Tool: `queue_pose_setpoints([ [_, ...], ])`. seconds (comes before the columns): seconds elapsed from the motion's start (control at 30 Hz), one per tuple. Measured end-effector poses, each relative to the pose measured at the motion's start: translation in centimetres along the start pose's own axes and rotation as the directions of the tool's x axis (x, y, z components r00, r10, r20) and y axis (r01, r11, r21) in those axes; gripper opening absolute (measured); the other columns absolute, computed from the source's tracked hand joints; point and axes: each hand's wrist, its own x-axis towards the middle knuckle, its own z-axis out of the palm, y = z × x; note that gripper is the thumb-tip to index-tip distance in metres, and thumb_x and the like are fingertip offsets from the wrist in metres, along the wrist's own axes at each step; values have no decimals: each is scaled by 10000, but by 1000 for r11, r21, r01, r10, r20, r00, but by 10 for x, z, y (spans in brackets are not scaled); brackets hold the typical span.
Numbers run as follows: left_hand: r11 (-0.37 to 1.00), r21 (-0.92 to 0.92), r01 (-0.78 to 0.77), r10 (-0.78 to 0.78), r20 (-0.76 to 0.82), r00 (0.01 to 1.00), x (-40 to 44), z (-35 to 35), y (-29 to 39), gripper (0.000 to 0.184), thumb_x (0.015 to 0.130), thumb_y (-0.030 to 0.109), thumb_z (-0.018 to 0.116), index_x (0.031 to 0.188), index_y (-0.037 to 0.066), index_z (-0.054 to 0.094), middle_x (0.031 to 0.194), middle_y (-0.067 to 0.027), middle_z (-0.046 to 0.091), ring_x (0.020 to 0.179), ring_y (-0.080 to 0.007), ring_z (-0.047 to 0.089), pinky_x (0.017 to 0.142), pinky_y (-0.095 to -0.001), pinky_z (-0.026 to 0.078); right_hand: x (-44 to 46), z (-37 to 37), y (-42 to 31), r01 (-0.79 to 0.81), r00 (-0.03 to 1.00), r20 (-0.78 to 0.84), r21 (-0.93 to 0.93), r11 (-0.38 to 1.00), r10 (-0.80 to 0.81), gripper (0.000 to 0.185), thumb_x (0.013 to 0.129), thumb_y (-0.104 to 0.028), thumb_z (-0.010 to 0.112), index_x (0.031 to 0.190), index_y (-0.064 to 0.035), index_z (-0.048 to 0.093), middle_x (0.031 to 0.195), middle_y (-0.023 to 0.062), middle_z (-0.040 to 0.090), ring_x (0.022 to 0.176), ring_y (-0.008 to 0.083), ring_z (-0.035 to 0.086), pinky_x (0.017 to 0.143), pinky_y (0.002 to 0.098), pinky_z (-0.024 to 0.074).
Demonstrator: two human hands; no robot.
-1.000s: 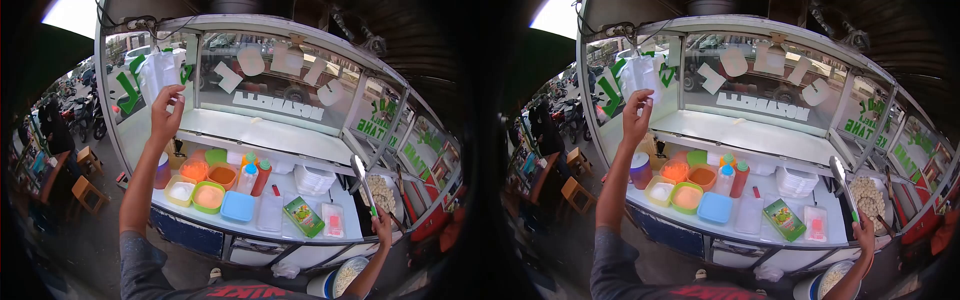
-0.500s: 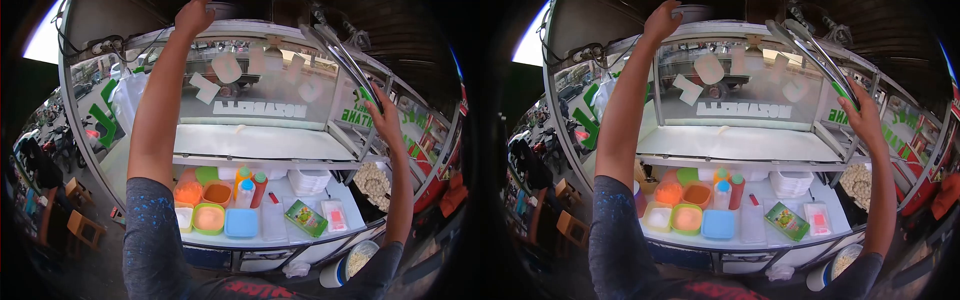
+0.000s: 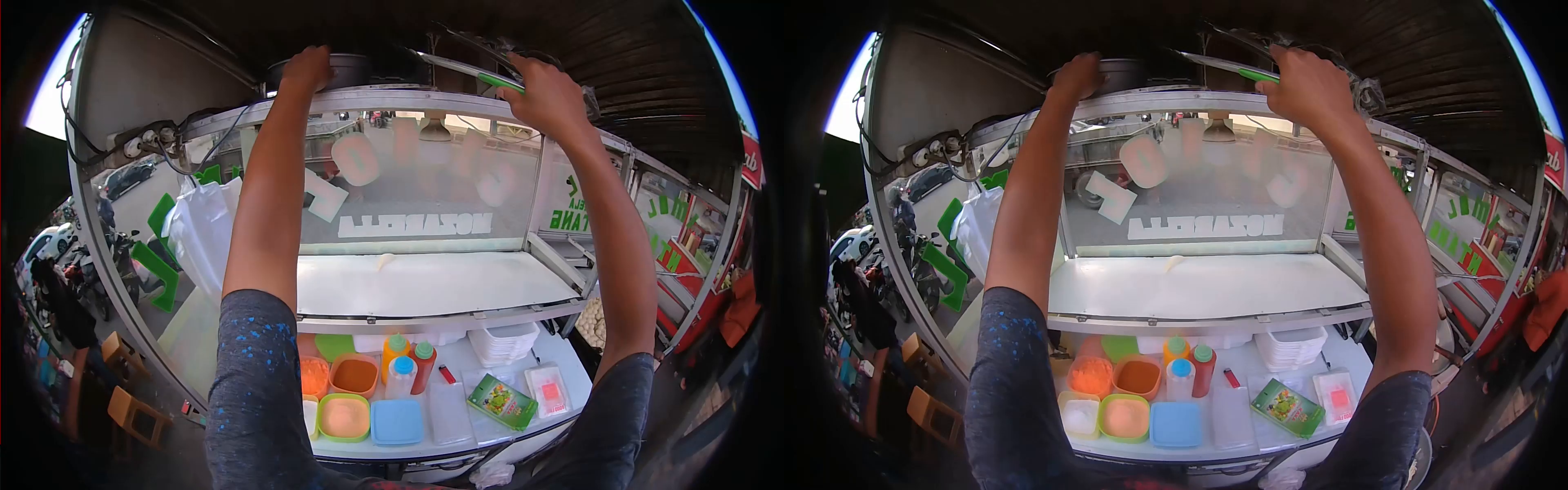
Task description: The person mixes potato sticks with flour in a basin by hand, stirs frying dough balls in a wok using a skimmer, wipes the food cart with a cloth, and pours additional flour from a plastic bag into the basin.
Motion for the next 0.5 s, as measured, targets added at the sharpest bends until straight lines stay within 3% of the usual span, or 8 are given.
queue_pose_setpoints([
  [0.1, 999, -34, -15, 11, -121, 993, -6, -12, -25, 423, 815, 252, 709, 1181, 87, 576, 1165, -185, 587, 1059, -395, 597, 878, -475, 500, 31, -6, -36, 77, 995, 81, -153, 985, -65, 507, 800, -300, 697, 1256, -111, 582, 1107, 124, 660, 986, 330, 646, 806, 443, 525],
  [0.17, 994, -104, -32, 3, -265, 964, -15, -30, -57, 384, 786, 229, 740, 1096, 52, 599, 1113, -185, 594, 1022, -406, 610, 849, -483, 511, 53, 0, -60, 107, 986, 152, -218, 970, -74, 311, 748, -179, 669, 1045, -87, 675, 1076, 136, 676, 938, 298, 678, 773, 402, 552],
  [0.27, 984, -109, -144, 91, -391, 916, -16, -43, -104, 399, 766, 196, 746, 1105, 49, 594, 1065, -192, 594, 987, -406, 609, 831, -483, 506, 85, 11, -97, 5, 960, 277, -139, 990, 34, 383, 722, -206, 661, 1092, -107, 678, 1127, 128, 670, 1009, 290, 664, 837, 400, 533],
  [0.37, 979, -156, -129, 41, -472, 881, -43, -47, -124, 418, 763, 201, 749, 1121, 48, 596, 1076, -197, 594, 985, -399, 605, 830, -477, 501, 134, 55, -140, -145, 909, 397, 18, 989, 126, 457, 715, -275, 674, 1147, -125, 671, 1168, 121, 660, 1064, 288, 645, 889, 401, 509],
  [0.5, 968, -251, -18, -86, -396, 914, -66, -56, -125, 411, 778, 211, 750, 1116, 25, 608, 1085, -201, 620, 1044, -373, 591, 876, -452, 467, 169, 109, -166, -215, 860, 490, 94, 972, 142, 467, 719, -334, 681, 1127, -106, 677, 1132, 130, 673, 1067, 286, 643, 900, 397, 490],
])
